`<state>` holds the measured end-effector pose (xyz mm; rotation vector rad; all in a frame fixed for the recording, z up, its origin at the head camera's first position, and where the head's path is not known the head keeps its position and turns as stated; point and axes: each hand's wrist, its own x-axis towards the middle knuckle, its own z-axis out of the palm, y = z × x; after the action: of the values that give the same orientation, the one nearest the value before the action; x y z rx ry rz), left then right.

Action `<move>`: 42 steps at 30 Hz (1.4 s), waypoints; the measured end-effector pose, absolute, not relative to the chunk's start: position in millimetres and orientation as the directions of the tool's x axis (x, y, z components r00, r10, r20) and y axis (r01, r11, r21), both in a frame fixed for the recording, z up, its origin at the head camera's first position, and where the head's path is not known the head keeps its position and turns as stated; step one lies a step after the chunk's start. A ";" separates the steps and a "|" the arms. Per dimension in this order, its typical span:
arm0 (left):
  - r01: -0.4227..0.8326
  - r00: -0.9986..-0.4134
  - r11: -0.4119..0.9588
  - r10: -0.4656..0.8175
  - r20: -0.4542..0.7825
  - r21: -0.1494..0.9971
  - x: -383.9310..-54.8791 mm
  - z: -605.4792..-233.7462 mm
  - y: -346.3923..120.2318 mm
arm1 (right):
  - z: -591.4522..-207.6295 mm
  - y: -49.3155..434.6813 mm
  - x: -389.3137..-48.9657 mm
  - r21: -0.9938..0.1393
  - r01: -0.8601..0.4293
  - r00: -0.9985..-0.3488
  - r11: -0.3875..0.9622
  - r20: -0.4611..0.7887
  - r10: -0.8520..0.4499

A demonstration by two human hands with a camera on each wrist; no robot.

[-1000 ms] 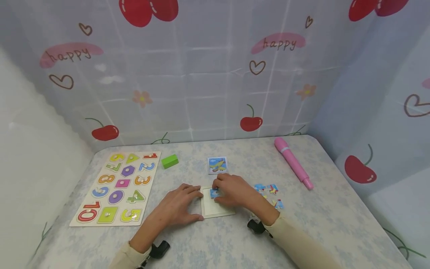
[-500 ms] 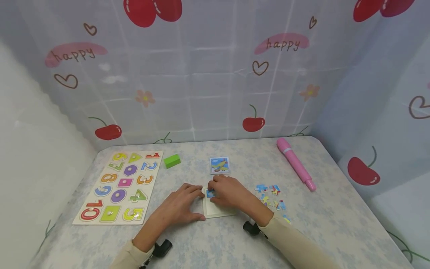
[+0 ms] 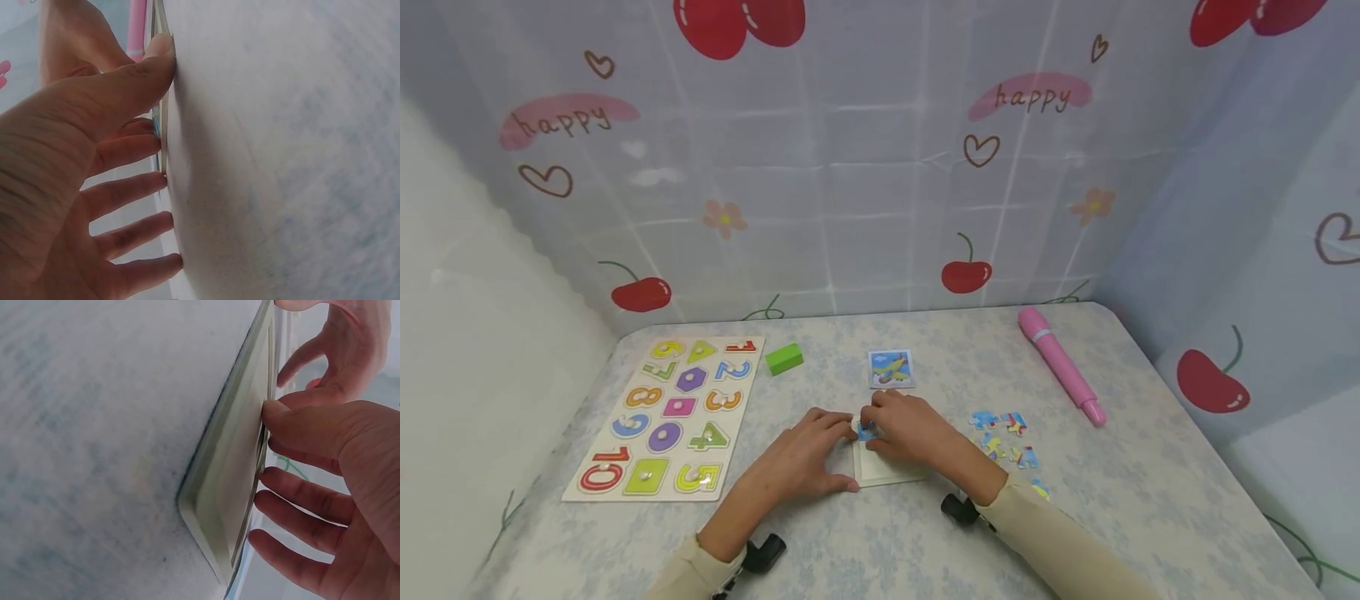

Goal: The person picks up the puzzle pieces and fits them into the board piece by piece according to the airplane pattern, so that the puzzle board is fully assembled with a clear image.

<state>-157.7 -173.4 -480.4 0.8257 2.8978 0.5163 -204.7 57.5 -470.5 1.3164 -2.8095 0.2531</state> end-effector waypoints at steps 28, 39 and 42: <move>0.502 -0.846 0.800 0.532 -0.004 0.329 -155.9 -478.6 -173.8 | -457.2 98.7 -200.9 -0.274 -0.657 -0.735 0.702 0.027 -0.677; 0.490 -0.848 0.795 0.530 -0.018 0.359 -155.0 -479.3 -175.6 | -451.2 165.4 -205.9 -0.321 -0.555 -0.815 0.767 0.023 -0.580; 0.500 -0.841 0.788 0.541 -0.015 0.359 -155.6 -479.9 -174.9 | -449.9 180.5 -205.9 -0.343 -0.527 -0.830 0.777 0.013 -0.557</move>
<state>-155.6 -174.9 -479.9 0.8356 2.8588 0.5251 -205.9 180.5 -449.9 0.9314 -3.0453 0.5456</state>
